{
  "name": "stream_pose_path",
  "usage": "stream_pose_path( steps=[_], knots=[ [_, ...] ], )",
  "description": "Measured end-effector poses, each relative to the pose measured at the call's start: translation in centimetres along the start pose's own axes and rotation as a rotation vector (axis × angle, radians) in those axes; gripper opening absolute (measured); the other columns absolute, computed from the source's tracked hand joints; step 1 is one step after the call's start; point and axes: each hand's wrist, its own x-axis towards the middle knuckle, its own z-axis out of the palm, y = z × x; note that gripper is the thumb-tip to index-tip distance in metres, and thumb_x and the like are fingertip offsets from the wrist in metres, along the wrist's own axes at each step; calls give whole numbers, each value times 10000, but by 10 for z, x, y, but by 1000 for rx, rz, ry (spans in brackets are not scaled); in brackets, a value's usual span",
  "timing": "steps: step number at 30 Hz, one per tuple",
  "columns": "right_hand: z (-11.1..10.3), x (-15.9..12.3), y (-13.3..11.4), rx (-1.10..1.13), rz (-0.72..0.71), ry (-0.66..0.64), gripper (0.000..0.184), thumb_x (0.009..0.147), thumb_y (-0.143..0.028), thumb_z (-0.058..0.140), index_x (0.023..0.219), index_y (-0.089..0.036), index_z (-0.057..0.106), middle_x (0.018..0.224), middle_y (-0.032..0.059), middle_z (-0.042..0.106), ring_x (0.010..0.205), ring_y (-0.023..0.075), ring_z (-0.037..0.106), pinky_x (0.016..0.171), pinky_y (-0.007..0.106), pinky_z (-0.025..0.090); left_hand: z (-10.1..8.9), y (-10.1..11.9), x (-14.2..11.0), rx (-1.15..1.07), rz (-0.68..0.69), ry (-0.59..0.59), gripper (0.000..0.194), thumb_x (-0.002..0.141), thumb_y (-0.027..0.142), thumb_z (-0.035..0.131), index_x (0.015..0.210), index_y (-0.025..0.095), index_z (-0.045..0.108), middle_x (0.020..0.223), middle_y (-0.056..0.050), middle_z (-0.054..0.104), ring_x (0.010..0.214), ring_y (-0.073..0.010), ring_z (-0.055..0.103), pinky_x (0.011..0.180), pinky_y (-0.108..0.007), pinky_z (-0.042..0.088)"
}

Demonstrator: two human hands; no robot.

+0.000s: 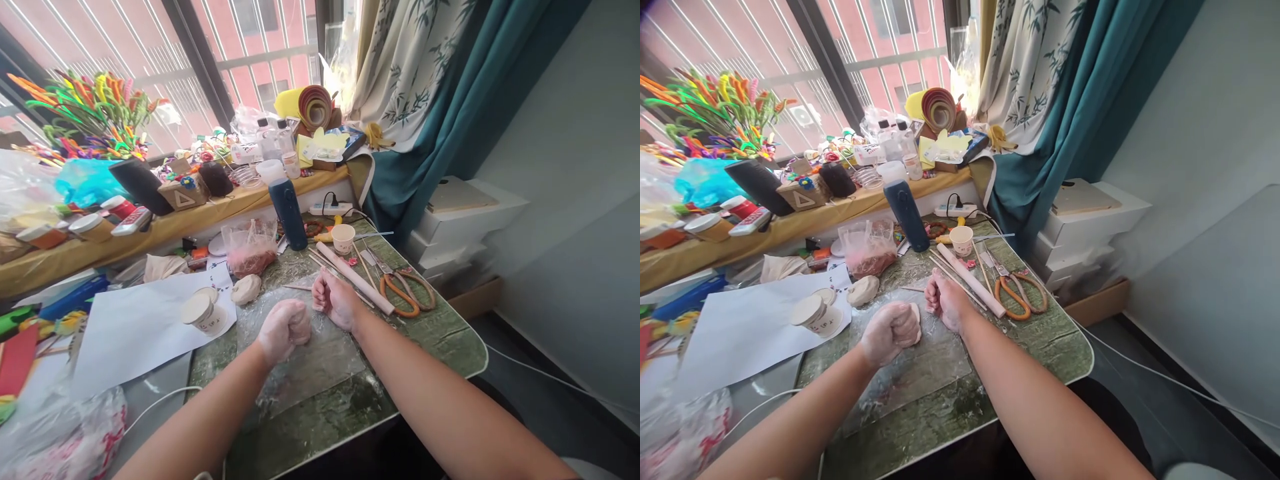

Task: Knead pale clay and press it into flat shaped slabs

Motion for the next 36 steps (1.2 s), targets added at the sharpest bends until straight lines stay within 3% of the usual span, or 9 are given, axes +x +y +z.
stream_pose_path(
  steps=[5, 7, 15, 20, 24, 28, 32, 34, 36],
  knots=[
    [-1, 1, 0, -4, -10, 1, 570, 846, -685, 637, 580, -213, 462, 504, -58, 388, 459, 93, 269, 456, 237, 259, -2, 4, 0, -38, -46, -3, 533, 778, 413, 665, 515, 223, 243, 439, 91, 220, 356, -39, 159, 387, -203, 106],
    [-1, 1, 0, -2, -12, 1, 567, 849, -681, 637, 580, -213, 462, 503, -60, 386, 458, 92, 267, 457, 235, 259, -1, 6, -2, -64, -6, -27, 537, 774, 433, 667, 511, 222, 250, 441, 87, 225, 361, -45, 187, 388, -206, 130],
    [-3, 4, 2, -3, -2, -15, 571, 854, -681, 635, 578, -212, 464, 503, -62, 379, 455, 91, 258, 449, 233, 253, 5, -2, -4, 14, -19, 6, 504, 753, 440, 691, 538, 222, 291, 459, 89, 254, 380, -47, 198, 391, -198, 130],
    [-3, 4, 1, -4, -8, -17, 571, 850, -677, 642, 575, -210, 464, 502, -61, 385, 454, 89, 264, 450, 231, 260, 4, 14, -5, 43, -98, 4, 503, 754, 378, 693, 508, 219, 283, 444, 85, 251, 374, -41, 179, 384, -199, 115],
    [-2, 3, 0, -7, -6, -5, 567, 836, -674, 663, 579, -205, 475, 502, -62, 391, 455, 86, 275, 449, 231, 263, -11, 28, -11, -114, 131, 90, 531, 765, 400, 673, 513, 221, 242, 445, 87, 213, 388, -58, 193, 378, -199, 181],
    [-2, 4, 1, -9, -5, -5, 570, 829, -675, 670, 575, -204, 474, 499, -63, 392, 451, 85, 273, 445, 229, 260, -21, 27, -11, 22, -112, 77, 491, 767, 368, 672, 513, 221, 278, 444, 87, 251, 368, -47, 166, 359, -189, 137],
    [-3, 4, 2, -12, -8, -19, 563, 840, -668, 661, 577, -206, 477, 500, -64, 392, 445, 85, 268, 445, 231, 258, -15, 24, -6, -29, 43, 123, 504, 791, 413, 659, 545, 222, 262, 475, 91, 236, 389, -52, 198, 369, -180, 167],
    [-4, 5, 3, -14, -9, -24, 558, 842, -666, 659, 580, -207, 479, 501, -63, 392, 445, 87, 274, 446, 233, 258, -11, 22, -2, 90, -6, 157, 483, 778, 404, 699, 559, 214, 313, 479, 97, 266, 381, -39, 180, 371, -176, 120],
    [-4, 5, 3, -15, -13, -22, 558, 842, -666, 658, 581, -209, 473, 501, -65, 388, 445, 88, 273, 447, 233, 256, -8, 20, 2, 178, -83, 89, 485, 772, 417, 721, 560, 210, 338, 483, 94, 285, 387, -36, 199, 381, -180, 117]
  ],
)
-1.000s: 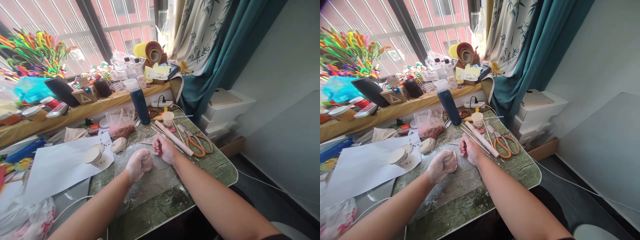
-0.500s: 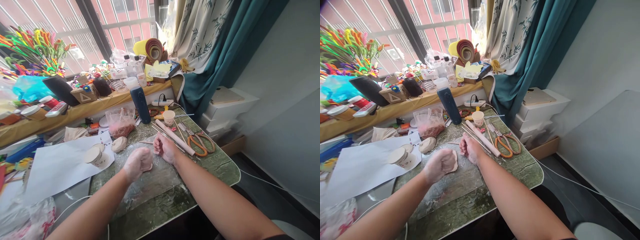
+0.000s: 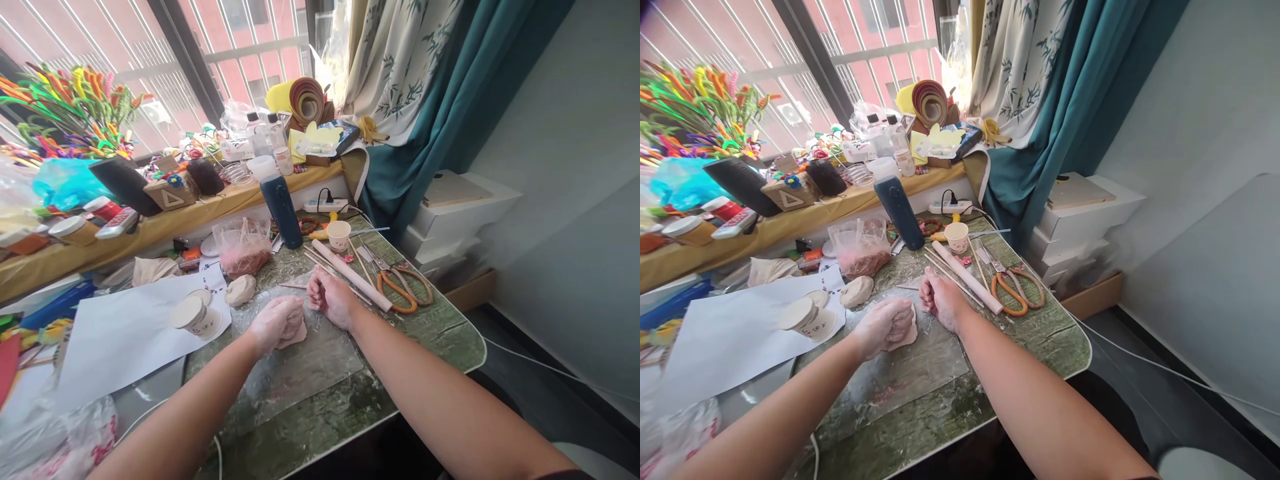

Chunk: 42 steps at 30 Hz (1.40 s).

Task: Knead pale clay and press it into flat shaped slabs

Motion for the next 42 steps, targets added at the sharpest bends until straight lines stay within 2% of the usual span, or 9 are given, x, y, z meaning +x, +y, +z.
stream_pose_path(
  steps=[9, 13, 17, 19, 25, 29, 33, 38, 42],
  knots=[
    [3, -1, 0, -25, 0, -10, 552, 834, -657, 667, 583, -206, 471, 499, -65, 405, 441, 85, 291, 451, 234, 247, 3, -1, 17, 130, 13, -125, 500, 701, 468, 772, 541, 203, 380, 462, 88, 309, 403, -37, 213, 408, -210, 116],
    [3, -1, 0, -35, 6, -11, 548, 831, -653, 670, 586, -208, 465, 498, -71, 399, 434, 80, 276, 454, 235, 250, -1, -1, 20, 73, 154, -11, 485, 726, 477, 733, 544, 205, 375, 455, 93, 288, 402, -41, 201, 419, -222, 116],
    [3, 0, 0, -41, 8, 1, 553, 829, -656, 666, 581, -211, 450, 494, -75, 385, 435, 80, 268, 454, 236, 237, -7, 9, 22, 137, 112, -180, 463, 715, 403, 768, 522, 188, 406, 466, 69, 348, 425, -49, 268, 437, -217, 158],
    [4, 0, -1, -44, 14, 0, 549, 834, -657, 658, 585, -213, 452, 494, -76, 380, 435, 82, 264, 454, 238, 232, -9, 14, 24, 15, 206, -103, 515, 717, 405, 750, 507, 206, 325, 457, 85, 282, 423, -50, 239, 432, -213, 178],
    [4, 1, -1, -46, 25, -8, 548, 838, -655, 653, 583, -215, 449, 492, -76, 371, 442, 86, 269, 455, 241, 232, -11, 17, 30, -19, 91, -75, 463, 735, 344, 718, 532, 210, 324, 461, 88, 286, 394, -44, 209, 397, -194, 133],
    [3, 1, -1, -56, 30, -3, 539, 837, -649, 658, 590, -213, 460, 494, -75, 382, 440, 85, 278, 453, 239, 236, -14, 17, 31, -205, 243, -50, 496, 741, 363, 675, 519, 216, 257, 450, 87, 235, 396, -55, 218, 390, -191, 184],
    [4, 0, -1, -63, 37, -7, 545, 825, -656, 667, 590, -214, 452, 493, -78, 380, 439, 83, 268, 452, 237, 246, -17, 19, 31, -151, 41, -86, 459, 755, 302, 653, 505, 212, 279, 439, 80, 260, 379, -50, 185, 369, -195, 127],
    [4, 1, -1, -69, 26, 2, 545, 822, -654, 671, 586, -218, 444, 487, -77, 383, 434, 83, 256, 443, 238, 240, -23, 22, 22, -256, 290, 47, 491, 762, 337, 649, 529, 215, 233, 459, 85, 230, 393, -59, 199, 372, -188, 177],
    [4, 1, 0, -64, 19, 2, 540, 821, -656, 670, 590, -218, 452, 492, -76, 384, 434, 85, 271, 444, 238, 245, -26, 16, 16, -128, 145, 35, 479, 745, 329, 673, 510, 211, 273, 437, 82, 263, 377, -52, 199, 369, -188, 149]
  ],
)
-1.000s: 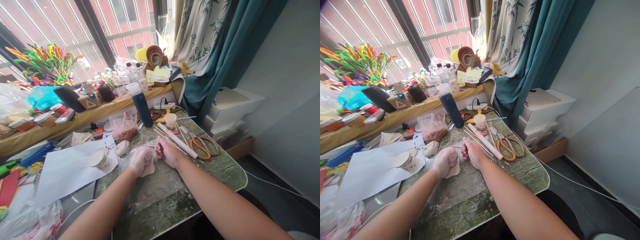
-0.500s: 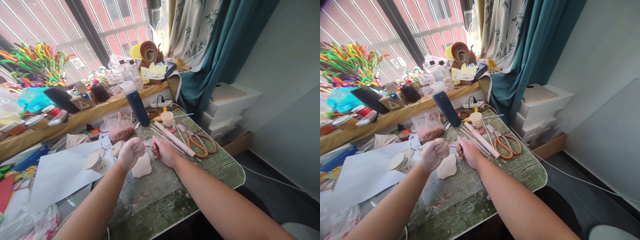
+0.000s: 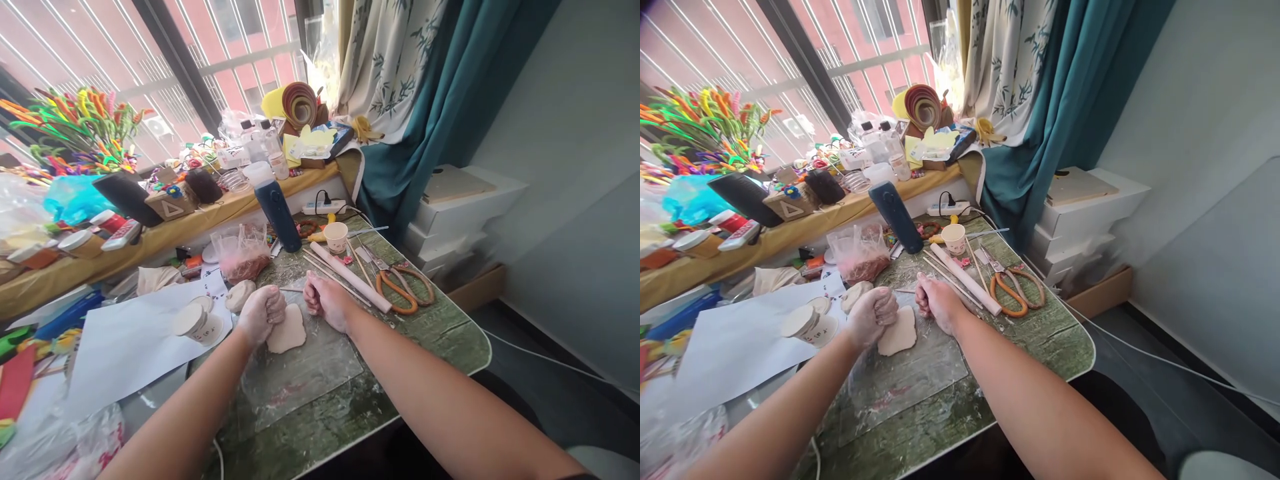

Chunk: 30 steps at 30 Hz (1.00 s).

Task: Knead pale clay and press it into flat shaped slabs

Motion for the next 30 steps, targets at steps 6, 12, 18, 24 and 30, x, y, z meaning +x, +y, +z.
stream_pose_path(
  steps=[6, 12, 18, 24, 30],
  knots=[
    [0, -1, -1, 13, -6, 6, 540, 822, -653, 673, 590, -215, 457, 494, -76, 382, 437, 84, 275, 447, 237, 244, 2, -5, -5, 48, 48, -10, 453, 727, 348, 713, 512, 203, 342, 446, 76, 306, 393, -47, 221, 387, -191, 153],
    [1, -2, -2, 34, -10, 14, 548, 818, -653, 679, 586, -214, 448, 498, -76, 382, 441, 83, 269, 450, 232, 252, 6, -18, -6, 134, 48, -23, 474, 696, 400, 733, 505, 204, 346, 448, 82, 296, 402, -46, 232, 401, -195, 164],
    [1, -3, -4, 41, -8, 4, 553, 833, -666, 657, 596, -216, 441, 498, -75, 383, 442, 85, 259, 451, 233, 251, 8, -21, -1, 370, 121, 46, 414, 806, 479, 674, 592, 196, 461, 527, 48, 423, 446, -84, 351, 431, -216, 281],
    [2, -3, -5, 52, -4, 1, 554, 823, -667, 673, 593, -212, 455, 501, -72, 383, 448, 84, 265, 452, 234, 253, -17, -18, -20, 1277, 497, 92, 314, 918, 424, 553, 1096, 193, 670, 1260, -135, 662, 1239, -308, 561, 1109, -496, 401],
    [3, -3, -5, 46, -8, 5, 573, 823, -687, 660, 582, -214, 444, 499, -73, 374, 448, 83, 246, 450, 236, 252, -18, -41, -36, 1731, 434, -127, 839, 933, 566, 521, 1587, 114, 252, 1649, -197, 269, 1537, -365, 213, 1241, -555, 232]
  ],
)
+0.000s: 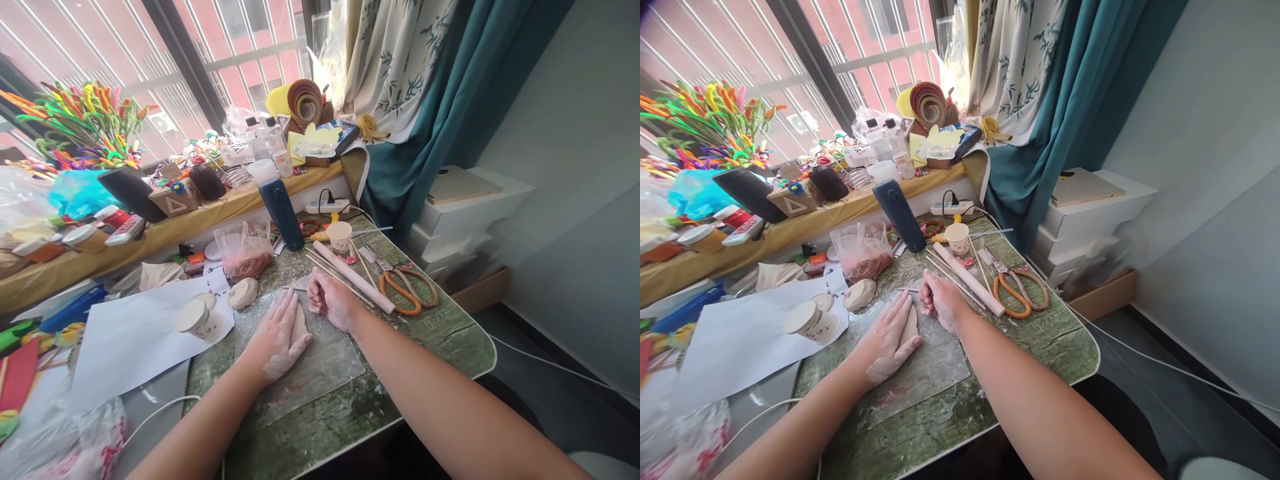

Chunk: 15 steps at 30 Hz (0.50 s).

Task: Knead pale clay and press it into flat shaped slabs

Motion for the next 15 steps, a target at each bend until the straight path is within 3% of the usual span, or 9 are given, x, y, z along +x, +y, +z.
stream_pose_path(
  steps=[15],
  knots=[
    [-3, 3, 12, -168, -107, 54, 527, 834, -647, 669, 585, -221, 483, 503, -71, 379, 429, 86, 278, 423, 251, 266, -1, -2, 3, -4, 70, -69, 858, 926, 593, 524, 1592, 121, 263, 1662, -190, 219, 1546, -364, 175, 1246, -567, 228]
  ],
)
